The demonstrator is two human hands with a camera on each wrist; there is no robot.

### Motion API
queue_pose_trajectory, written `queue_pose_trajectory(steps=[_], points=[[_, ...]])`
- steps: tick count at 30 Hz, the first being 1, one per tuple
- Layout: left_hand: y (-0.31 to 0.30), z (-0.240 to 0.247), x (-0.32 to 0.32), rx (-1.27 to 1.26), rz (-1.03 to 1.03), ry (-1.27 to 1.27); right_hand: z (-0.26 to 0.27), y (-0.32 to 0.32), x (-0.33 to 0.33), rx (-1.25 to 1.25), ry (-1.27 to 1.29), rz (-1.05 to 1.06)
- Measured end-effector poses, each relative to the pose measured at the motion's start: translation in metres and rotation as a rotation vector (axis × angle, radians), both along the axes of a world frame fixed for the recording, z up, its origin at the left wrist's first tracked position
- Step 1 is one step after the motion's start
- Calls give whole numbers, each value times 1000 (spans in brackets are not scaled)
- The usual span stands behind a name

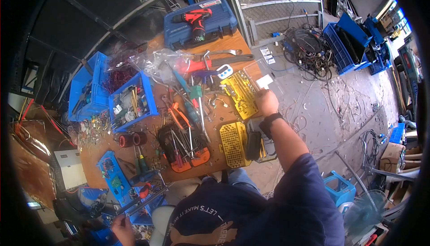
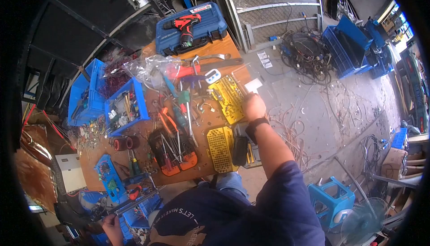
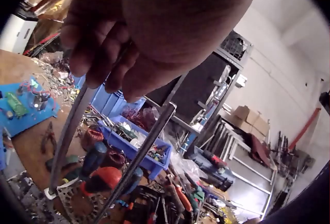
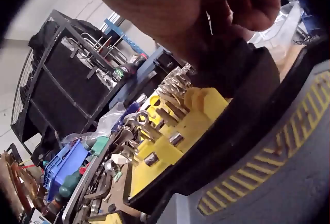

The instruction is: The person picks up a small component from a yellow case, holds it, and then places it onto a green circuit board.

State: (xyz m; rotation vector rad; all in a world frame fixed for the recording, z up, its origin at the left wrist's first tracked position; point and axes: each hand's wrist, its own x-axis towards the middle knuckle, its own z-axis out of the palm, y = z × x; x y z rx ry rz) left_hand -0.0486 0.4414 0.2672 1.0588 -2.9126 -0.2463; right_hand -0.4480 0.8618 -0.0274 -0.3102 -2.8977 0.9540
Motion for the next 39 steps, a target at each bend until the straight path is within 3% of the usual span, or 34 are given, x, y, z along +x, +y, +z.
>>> queue_pose_trajectory(steps=[12, 14, 15, 18, 21, 25, 28, 31, 33, 34, 35, 37, 38, 39], points=[[4, -2, 2, -22, 19, -3, 21, -1, 6, 34, -5, -17], [3, -3, 3, -2, 31, 12, 17, 12, 3, -278, 16, -103], [2, -3, 4, 16, 45, 29, 19, 18, 1, -276, 15, -102], [1, 0, 2, 19, 58, 29, 28, 33, -3, -671, 62, -172], [1, 2, 0, 25, 26, 85, 39, 42, 1, -845, 0, -97], [1, 0, 0, 36, 69, 71, 29, 39, 0, -779, -31, -55], [-1, -3, 5, 1, 31, 25, 22, 37, 0, -401, 91, 238], [2, -3, 12, -58, 75, -101, 37, 34, -1, -268, 54, 345], [-1, -10, 25, 28, 42, -138, 34, 33, -2, -257, 26, 329], [-14, -21, 40, -34, -99, -338, 33, 32, -3, -247, 2, 310], [-21, -34, 56, -32, -94, -340, 32, 31, -4, -246, -1, 315], [-16, -46, 62, 107, 26, -424, 28, 30, -6, -241, -35, 307], [-40, -85, 96, 363, 220, -230, 26, 28, -6, -241, -37, 313], [-57, -100, 117, 260, -35, -376, 23, 28, -7, -211, -34, 311]])
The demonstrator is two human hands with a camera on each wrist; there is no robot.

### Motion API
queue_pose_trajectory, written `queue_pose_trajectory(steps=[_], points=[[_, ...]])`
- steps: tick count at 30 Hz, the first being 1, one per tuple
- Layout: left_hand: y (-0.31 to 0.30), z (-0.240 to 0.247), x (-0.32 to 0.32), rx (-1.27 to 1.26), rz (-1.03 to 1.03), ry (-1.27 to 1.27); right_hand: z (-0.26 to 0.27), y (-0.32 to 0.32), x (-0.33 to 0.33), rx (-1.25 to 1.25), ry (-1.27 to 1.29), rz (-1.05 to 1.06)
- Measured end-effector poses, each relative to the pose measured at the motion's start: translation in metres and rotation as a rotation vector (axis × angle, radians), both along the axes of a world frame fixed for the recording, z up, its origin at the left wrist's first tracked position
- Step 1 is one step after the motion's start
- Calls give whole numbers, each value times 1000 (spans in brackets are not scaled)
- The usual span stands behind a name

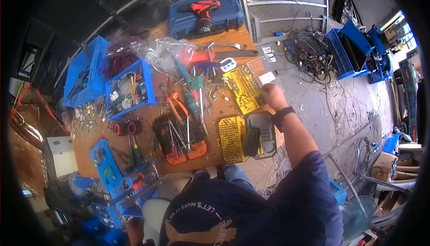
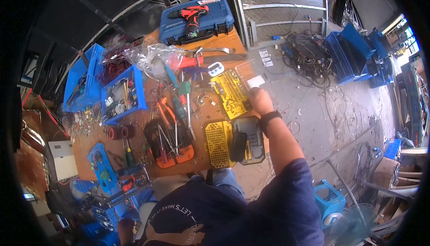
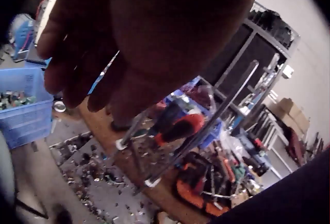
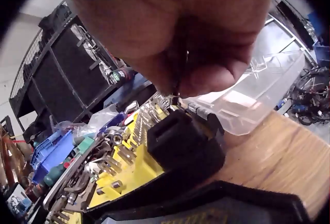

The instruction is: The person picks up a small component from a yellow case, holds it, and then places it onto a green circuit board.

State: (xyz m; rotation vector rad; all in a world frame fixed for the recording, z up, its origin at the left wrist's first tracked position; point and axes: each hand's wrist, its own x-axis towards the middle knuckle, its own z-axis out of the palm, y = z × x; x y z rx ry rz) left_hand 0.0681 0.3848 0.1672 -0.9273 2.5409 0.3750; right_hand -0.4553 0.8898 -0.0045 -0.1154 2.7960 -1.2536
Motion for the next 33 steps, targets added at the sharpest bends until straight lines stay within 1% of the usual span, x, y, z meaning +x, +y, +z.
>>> queue_pose_trajectory(steps=[2, 4, 5, 6, 8, 14, 20, 23, 24, 25, 26, 27, 28, 30, 31, 33], points=[[-22, -46, 48, -174, -609, -65, -5, -1, -2, 30, 9, -2], [-17, -63, 80, -200, -403, -422, -9, -3, -4, 92, 54, -18], [-99, -149, 168, 1, -206, -388, -10, -4, -4, 93, 53, -15], [-94, -139, 167, 4, -202, -390, -11, -5, -5, 94, 59, -14], [-79, -134, 159, 45, -109, -382, -11, -7, -6, 96, 64, -12], [-50, -127, 156, 166, 163, -359, -9, -10, -9, 218, 49, 19], [4, -95, 106, 280, 431, -327, -14, -11, -13, 317, 1, 7], [20, -86, 92, 339, 564, -308, -10, -12, -11, 321, -4, 3], [24, -84, 90, 359, 608, -302, -8, -12, -9, 337, 31, 37], [17, -94, 102, 361, 608, -303, -7, -13, -8, 354, 67, 71], [7, -108, 119, 346, 375, -282, -8, -14, -9, 356, 67, 71], [6, -110, 118, 330, 141, -259, -8, -15, -9, 404, 67, 76], [7, -112, 118, 332, 141, -258, -8, -16, -9, 451, 68, 81], [14, -111, 111, 433, 754, -173, -4, -18, -8, 451, 56, 85], [16, -109, 105, 435, 754, -173, -2, -19, -8, 449, 44, 89], [20, -105, 92, 387, 681, -208, -3, -20, -9, 457, 32, 75]])
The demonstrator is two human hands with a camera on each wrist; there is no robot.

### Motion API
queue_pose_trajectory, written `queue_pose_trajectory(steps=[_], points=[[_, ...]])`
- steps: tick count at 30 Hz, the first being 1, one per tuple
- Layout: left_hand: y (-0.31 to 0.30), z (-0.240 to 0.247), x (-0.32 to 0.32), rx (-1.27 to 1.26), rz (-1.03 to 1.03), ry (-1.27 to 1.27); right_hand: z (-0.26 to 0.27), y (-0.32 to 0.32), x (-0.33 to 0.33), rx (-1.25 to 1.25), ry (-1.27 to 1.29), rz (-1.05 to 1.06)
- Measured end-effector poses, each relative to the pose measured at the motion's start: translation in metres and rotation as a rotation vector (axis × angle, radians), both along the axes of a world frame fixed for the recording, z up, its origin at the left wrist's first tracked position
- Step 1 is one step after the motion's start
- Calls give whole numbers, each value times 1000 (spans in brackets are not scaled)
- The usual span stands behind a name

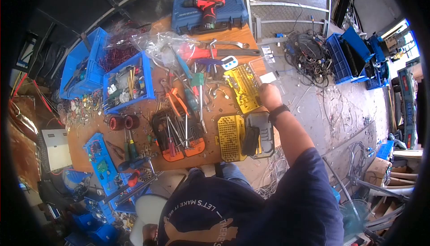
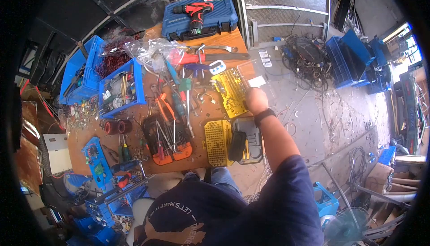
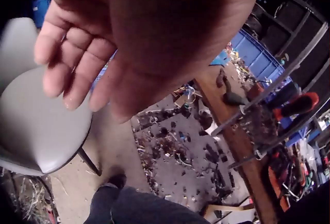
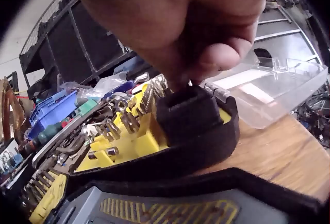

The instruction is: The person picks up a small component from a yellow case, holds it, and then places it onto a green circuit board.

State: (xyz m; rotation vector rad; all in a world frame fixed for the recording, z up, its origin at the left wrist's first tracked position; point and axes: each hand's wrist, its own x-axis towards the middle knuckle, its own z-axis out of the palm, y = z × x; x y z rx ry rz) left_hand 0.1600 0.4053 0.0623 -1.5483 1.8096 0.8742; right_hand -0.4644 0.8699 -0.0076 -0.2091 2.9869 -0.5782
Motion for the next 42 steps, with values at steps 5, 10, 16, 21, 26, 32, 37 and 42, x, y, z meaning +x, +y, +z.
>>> queue_pose_trajectory(steps=[5, 10, 16, 21, 26, 32, 37, 42], points=[[42, 54, -69, -105, 88, 57, -1, -1, 1, -63, -10, -63], [-53, -66, 79, -134, -1109, 198, 7, -3, -1, 20, -134, -135], [-49, -63, 74, -237, -1025, 109, 30, -16, -6, 195, -220, -74], [-43, -56, 52, -209, -987, 46, 19, 5, -8, 128, -216, -114], [-50, -74, 75, -22, -369, 279, 8, 27, -3, 48, -49, -1], [-43, -58, 36, -122, -920, -4, 6, 25, 3, -303, 1, -177], [-40, -43, 17, -86, -1086, 139, 8, 17, 7, -414, 35, -133], [-53, -62, 44, -187, -984, 312, -4, 13, 6, -424, 6, -188]])
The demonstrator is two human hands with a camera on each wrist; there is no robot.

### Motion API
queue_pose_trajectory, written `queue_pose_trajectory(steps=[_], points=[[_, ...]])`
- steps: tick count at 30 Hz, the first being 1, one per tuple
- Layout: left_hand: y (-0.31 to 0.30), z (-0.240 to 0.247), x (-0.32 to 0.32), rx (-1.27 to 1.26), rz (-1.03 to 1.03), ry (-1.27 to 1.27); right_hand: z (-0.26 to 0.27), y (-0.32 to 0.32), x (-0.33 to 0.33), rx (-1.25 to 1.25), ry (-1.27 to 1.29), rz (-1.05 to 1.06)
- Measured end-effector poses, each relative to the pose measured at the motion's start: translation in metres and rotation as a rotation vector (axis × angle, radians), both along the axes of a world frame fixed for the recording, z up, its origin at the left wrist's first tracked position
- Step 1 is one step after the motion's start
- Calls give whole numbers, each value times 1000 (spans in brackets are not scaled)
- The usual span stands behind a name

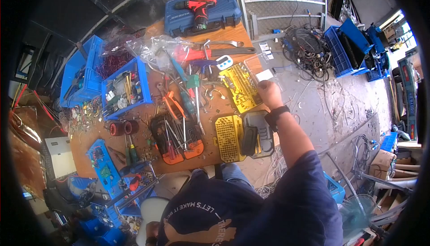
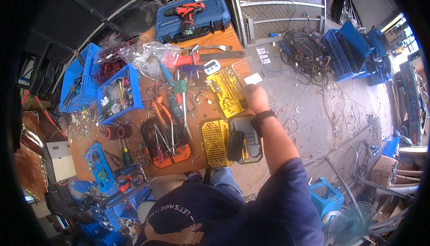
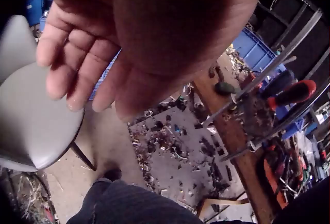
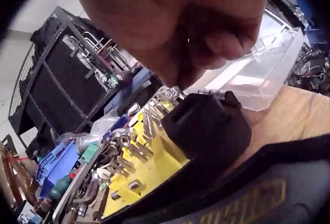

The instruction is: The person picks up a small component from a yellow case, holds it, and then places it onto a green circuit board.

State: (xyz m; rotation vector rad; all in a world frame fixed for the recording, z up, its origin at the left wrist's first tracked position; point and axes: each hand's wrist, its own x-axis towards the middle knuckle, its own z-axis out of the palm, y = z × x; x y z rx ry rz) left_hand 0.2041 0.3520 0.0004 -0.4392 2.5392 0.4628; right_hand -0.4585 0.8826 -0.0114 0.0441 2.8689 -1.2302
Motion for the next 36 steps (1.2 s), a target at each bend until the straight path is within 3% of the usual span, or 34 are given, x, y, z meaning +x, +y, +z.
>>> queue_pose_trajectory(steps=[7, 15, 22, 28, 31, 36], points=[[12, 5, 1, -5, 60, -66, -4, -7, 2, 177, -17, -9], [-5, -18, 11, -63, -190, -176, -20, -10, 4, 384, 121, 25], [1, -17, 7, -111, -170, -227, -5, -9, 11, 515, 168, 187], [-4, -25, 19, -92, -114, -49, -4, -11, 9, 374, 78, 46], [-3, -19, 9, -146, -287, -184, -9, -13, 3, 373, 8, 12], [0, -18, 0, -134, -95, -268, -3, -18, -2, 294, -119, -89]])
